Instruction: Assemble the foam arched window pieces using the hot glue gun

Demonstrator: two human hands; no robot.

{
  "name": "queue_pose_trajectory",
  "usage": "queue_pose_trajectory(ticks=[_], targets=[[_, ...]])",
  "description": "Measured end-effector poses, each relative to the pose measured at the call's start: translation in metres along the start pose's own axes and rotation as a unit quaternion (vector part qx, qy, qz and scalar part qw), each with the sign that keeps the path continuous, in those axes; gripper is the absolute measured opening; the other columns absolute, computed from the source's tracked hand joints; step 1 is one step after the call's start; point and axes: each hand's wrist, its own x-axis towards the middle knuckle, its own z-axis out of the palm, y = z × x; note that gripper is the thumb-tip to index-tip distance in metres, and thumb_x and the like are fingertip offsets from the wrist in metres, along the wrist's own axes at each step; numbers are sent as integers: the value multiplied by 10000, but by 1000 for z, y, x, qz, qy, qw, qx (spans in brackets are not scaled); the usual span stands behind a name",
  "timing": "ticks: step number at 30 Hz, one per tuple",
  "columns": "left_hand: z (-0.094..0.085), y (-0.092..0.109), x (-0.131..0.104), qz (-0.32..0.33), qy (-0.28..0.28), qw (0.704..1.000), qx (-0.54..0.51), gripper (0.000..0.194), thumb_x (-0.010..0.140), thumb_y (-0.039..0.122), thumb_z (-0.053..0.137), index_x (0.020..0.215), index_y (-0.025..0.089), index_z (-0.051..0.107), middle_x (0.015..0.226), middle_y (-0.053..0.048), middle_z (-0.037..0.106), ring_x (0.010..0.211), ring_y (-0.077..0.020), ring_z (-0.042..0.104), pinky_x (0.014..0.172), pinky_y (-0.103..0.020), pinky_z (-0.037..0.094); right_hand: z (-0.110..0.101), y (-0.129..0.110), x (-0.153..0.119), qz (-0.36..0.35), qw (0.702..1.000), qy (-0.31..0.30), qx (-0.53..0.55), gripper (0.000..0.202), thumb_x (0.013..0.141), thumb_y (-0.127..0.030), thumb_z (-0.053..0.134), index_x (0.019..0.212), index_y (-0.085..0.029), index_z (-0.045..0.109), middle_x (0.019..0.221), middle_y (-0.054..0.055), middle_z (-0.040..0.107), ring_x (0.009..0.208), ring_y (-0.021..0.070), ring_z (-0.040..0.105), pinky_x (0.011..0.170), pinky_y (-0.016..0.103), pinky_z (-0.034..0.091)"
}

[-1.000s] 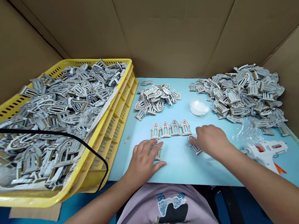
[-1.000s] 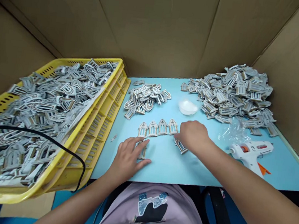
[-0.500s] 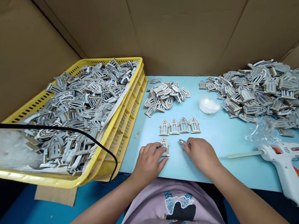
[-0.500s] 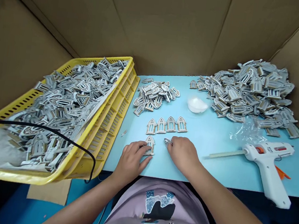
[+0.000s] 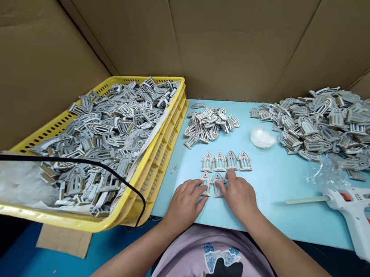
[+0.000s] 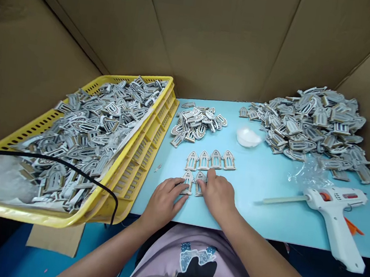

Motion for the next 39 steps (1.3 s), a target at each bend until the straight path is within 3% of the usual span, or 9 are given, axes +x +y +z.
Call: queue_pose_trajectory(ticks=[6,10,14,21,27,31,34,36,39], targets=[[-2,1,-6,40,41,998,-12,330,948,274,593,1270,202,587,1242,-126,625,1140,-275,583,958,-455,500,-31,-4,45,-73,996,45,39,238,999,-322,509,1150,-186,633,1207,74,635,1165,212,568,1011,377,459],[-2,1,-7,46,48,998,-18,318,944,236,583,1260,199,588,1220,-129,632,1128,-278,587,941,-456,511,-51,2,123,-2,997,65,42,356,964,-343,589,1284,-188,582,1337,102,573,1201,253,566,995,487,491],[-4,2,-8,45,47,997,-29,303,937,213,572,1239,209,601,1193,-124,647,1103,-270,605,930,-451,524,-56,8,184,99,994,27,43,413,947,-382,619,1297,-167,572,1298,111,594,1114,242,618,928,467,539],[-6,1,-6,49,39,997,-43,297,926,195,563,1217,204,620,1163,-125,667,1058,-268,626,893,-448,544,-63,3,215,152,984,-85,45,367,951,-376,617,1237,-147,604,1230,108,627,1051,218,641,885,422,558],[-8,-3,-6,41,39,996,-75,299,924,193,567,1215,203,630,1158,-126,668,1070,-268,629,907,-439,535,-90,13,192,158,971,-171,54,327,949,-408,615,1124,-133,644,1103,83,666,946,188,658,833,382,565],[-12,-3,5,-15,60,986,-157,301,940,218,556,1234,206,621,1156,-118,661,1094,-245,630,941,-406,532,-106,28,133,123,968,-175,131,244,924,-356,615,1031,-142,659,847,62,697,707,152,652,694,314,539],[-15,6,23,-82,70,968,-228,431,933,267,577,1360,216,552,1279,-133,611,1165,-255,604,958,-404,527,-106,37,84,84,940,-216,249,169,875,-246,580,1007,-170,654,744,43,707,580,133,634,577,253,497],[-15,16,37,-113,31,942,-313,593,902,318,630,1463,235,456,1419,-146,530,1144,-250,611,878,-368,552,-99,42,56,65,908,-250,329,179,876,-232,528,1009,-183,637,782,37,715,618,141,659,567,242,513],[-10,32,53,-174,-51,849,-496,527,905,349,626,1407,216,534,1301,-124,633,976,-196,663,715,-275,558,-87,52,28,58,866,-274,415,253,886,-273,487,1086,-199,623,794,23,693,653,156,670,568,261,538]])
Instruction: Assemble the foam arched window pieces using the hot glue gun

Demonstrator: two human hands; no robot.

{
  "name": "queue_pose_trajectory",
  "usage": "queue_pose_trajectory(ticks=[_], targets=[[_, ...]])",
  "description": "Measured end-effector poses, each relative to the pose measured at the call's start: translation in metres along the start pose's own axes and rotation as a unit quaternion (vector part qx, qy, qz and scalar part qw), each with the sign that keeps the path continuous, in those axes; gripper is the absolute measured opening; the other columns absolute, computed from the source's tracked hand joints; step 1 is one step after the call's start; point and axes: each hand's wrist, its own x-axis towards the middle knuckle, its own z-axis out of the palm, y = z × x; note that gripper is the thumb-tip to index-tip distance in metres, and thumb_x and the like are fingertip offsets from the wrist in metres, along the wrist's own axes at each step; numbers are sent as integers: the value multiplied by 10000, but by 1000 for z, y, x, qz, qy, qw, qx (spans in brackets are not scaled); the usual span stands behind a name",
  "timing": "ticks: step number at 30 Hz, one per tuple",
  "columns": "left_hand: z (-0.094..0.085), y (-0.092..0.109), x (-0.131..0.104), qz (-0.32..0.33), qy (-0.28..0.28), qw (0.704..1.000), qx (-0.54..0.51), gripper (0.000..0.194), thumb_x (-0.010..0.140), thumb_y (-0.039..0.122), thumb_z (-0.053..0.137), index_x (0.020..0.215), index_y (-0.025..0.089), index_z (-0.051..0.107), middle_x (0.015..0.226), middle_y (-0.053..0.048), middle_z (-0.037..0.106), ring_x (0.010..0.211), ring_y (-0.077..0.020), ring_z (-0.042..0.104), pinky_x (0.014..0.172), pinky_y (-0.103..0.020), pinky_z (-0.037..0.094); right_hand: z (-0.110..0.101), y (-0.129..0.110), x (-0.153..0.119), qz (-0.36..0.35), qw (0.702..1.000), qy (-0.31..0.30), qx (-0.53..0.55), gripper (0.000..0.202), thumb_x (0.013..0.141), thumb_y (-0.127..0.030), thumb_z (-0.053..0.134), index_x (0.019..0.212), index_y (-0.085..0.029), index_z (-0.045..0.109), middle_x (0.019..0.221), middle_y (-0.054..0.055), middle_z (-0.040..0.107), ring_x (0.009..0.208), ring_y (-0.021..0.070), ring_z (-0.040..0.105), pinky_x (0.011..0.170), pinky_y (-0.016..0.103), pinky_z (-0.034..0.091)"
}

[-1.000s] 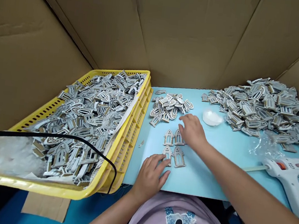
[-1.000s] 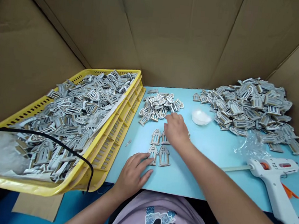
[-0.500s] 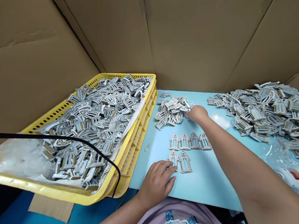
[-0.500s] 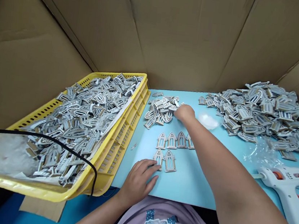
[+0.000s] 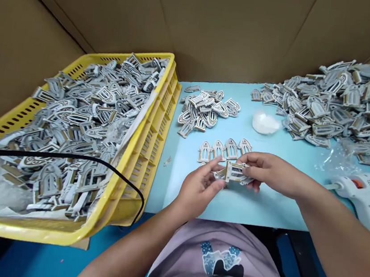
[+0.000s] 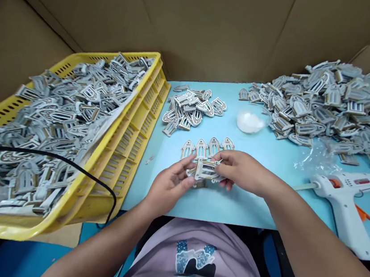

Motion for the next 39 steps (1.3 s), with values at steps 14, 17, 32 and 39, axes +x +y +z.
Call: queue_pose_trajectory(ticks=[14,17,32,39], targets=[[3,5,-7,-66,124,981,-132,606,852,352,731,1421,272,540,1215,-75,638,845,-173,711,669,-283,613,-12,34,19,-135,917,61,-371,290,850,-135,613,1046,-268,781,1017,55,695,945,229,656,852,336,492],[0,3,-17,-62,158,978,-125,616,852,396,736,1422,278,533,1279,-93,609,859,-182,707,665,-292,614,13,33,18,-178,903,115,-375,487,905,-139,556,1383,-226,592,1380,131,555,1222,290,567,1003,409,469],[16,-12,-39,-45,81,991,-97,559,882,344,720,1414,303,554,1343,-94,616,1153,-237,641,979,-377,538,79,68,-39,-237,934,240,-118,416,970,-354,545,1369,-238,530,1323,131,611,1220,263,581,1020,473,504],[30,-13,-42,128,-15,965,229,825,871,546,666,1569,319,288,1269,-136,605,1019,-256,625,828,-393,560,77,69,-39,-82,967,236,42,309,963,-368,484,1230,-213,460,831,8,677,690,147,672,627,258,541]])
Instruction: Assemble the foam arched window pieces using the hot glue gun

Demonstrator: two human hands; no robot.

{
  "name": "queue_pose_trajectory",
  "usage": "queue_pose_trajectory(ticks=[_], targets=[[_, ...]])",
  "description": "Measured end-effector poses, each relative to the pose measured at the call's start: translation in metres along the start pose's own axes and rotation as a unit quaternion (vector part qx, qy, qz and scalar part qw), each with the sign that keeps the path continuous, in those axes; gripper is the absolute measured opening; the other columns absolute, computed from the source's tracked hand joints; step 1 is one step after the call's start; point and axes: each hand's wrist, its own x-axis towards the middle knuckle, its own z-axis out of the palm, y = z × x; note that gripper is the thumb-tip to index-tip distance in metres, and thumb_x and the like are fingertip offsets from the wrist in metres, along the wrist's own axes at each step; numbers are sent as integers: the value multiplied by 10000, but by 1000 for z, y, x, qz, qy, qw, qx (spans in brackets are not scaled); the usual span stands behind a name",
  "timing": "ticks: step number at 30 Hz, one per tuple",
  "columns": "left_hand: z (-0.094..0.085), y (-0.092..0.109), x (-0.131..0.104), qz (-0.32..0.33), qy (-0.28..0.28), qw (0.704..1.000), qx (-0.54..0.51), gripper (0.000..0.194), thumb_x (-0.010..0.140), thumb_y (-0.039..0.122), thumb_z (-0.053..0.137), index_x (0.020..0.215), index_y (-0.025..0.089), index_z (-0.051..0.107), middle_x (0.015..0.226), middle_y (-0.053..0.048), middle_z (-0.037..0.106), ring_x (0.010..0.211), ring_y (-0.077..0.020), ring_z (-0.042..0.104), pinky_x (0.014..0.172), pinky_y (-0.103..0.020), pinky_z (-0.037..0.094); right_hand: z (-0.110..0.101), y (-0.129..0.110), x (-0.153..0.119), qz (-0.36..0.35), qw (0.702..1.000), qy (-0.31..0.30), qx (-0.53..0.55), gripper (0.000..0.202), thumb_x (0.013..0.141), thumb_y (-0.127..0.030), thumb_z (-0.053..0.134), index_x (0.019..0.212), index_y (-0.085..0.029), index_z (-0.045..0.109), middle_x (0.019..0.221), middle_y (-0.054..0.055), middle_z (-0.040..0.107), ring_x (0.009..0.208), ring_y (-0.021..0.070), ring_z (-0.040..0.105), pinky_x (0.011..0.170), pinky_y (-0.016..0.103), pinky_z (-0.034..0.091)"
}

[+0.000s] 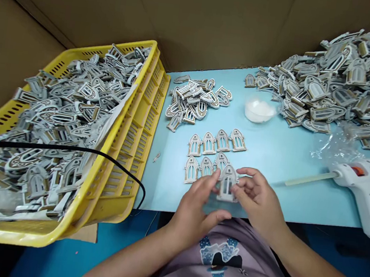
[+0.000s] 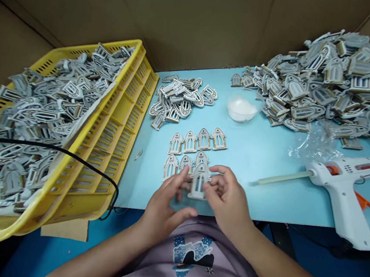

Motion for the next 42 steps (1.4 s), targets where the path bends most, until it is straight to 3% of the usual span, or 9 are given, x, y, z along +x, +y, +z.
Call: queue_pose_trajectory(ticks=[3,7,11,15,21,32,37,41,42], targets=[[3,-5,2,94,-2,976,196,814,868,544,667,1553,280,315,1428,-149,538,1197,-329,538,1013,-511,454,-13,12,6,-1,985,86,-149,314,924,-273,489,1220,-185,543,878,49,709,745,188,680,695,315,523],[7,-8,6,126,-39,945,300,556,899,477,656,1380,218,550,1391,-106,602,1129,-315,520,989,-498,448,-17,23,20,-16,960,127,-251,365,923,-236,474,1248,-139,608,931,97,725,848,259,677,761,378,500],[2,-11,4,136,8,936,324,480,900,408,679,1334,221,598,1432,-151,540,1216,-345,488,992,-512,448,-12,27,37,-52,935,142,-321,382,946,-237,479,1265,-89,628,950,132,704,897,298,654,774,412,501],[-17,-24,1,81,49,927,362,432,892,278,700,1314,228,620,1400,-173,535,1226,-359,493,995,-540,451,-10,21,39,-95,916,146,-361,381,957,-239,493,1279,-85,626,946,135,667,820,278,620,708,405,507],[-29,-40,6,59,27,936,346,367,923,226,652,1288,244,627,1376,-158,545,1229,-333,519,983,-532,486,2,12,26,-196,895,121,-382,327,926,-261,601,1229,-182,697,1181,166,596,981,294,552,833,428,511],[-32,-47,11,83,8,948,307,323,935,159,609,1249,231,627,1329,-127,580,1191,-299,538,999,-522,502,10,8,19,-255,876,119,-392,367,920,-225,614,1260,-107,681,1138,188,611,995,295,522,866,441,518],[-36,-51,9,100,6,947,306,403,937,182,617,1336,211,567,1347,-151,558,1227,-310,519,1002,-523,504,-37,-28,43,-295,837,137,-440,371,960,-310,560,1244,-112,693,1187,177,641,1088,306,524,977,452,461],[-35,-51,7,106,17,942,317,448,933,202,623,1372,214,533,1372,-168,528,1266,-331,499,1009,-540,493,-100,-54,119,-217,817,126,-519,350,979,-279,486,1186,-127,725,1200,156,671,1118,326,529,983,474,428],[-35,-51,7,106,22,942,318,448,932,198,620,1371,215,532,1371,-168,526,1265,-330,500,1009,-539,494,-112,-56,142,-129,817,78,-557,354,986,-274,475,1235,-155,697,1240,135,658,1151,307,527,1001,451,421]])
